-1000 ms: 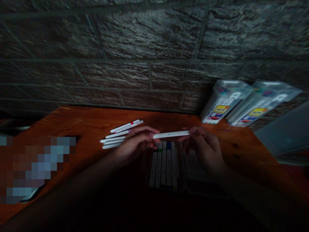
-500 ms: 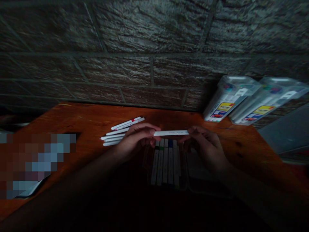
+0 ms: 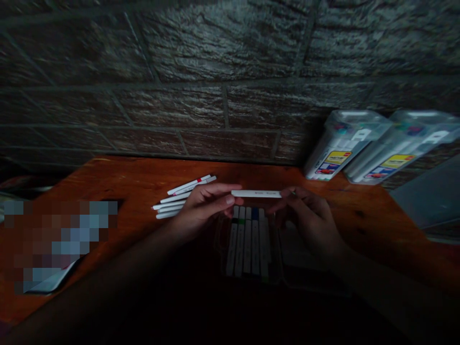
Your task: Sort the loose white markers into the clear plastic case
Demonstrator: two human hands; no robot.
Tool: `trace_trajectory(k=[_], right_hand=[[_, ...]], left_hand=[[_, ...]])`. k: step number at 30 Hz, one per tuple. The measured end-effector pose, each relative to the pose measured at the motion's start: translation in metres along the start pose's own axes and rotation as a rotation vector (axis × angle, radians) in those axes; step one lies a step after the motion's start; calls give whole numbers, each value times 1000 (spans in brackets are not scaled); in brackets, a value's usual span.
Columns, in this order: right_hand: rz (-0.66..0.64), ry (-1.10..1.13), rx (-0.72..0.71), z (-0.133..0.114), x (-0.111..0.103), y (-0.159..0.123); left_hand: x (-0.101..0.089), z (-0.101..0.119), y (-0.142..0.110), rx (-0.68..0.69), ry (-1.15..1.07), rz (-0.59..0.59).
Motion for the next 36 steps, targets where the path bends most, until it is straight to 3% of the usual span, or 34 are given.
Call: trace_trajectory(k=[9, 17, 27, 36], right_hand=[[9, 14, 12, 2, 0, 1], [11, 8, 18, 2, -1, 1], [16, -6, -8, 0, -2, 1], [15, 11, -11, 0, -3, 0]], left_hand=[[-9, -9, 1, -5, 74, 54], [-4, -6, 2, 3, 41, -3], [4, -8, -4, -93, -57, -66], [3, -5, -4, -41, -11, -87]])
Point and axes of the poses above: each hand's wrist, its own y-axis towards the middle knuckle, its own x-axis out of the palm, z = x × y, the point moved 8 cm from there along y, towards the middle knuckle, and after that the axes turned 15 degrees about z, right-handed, at the moved point
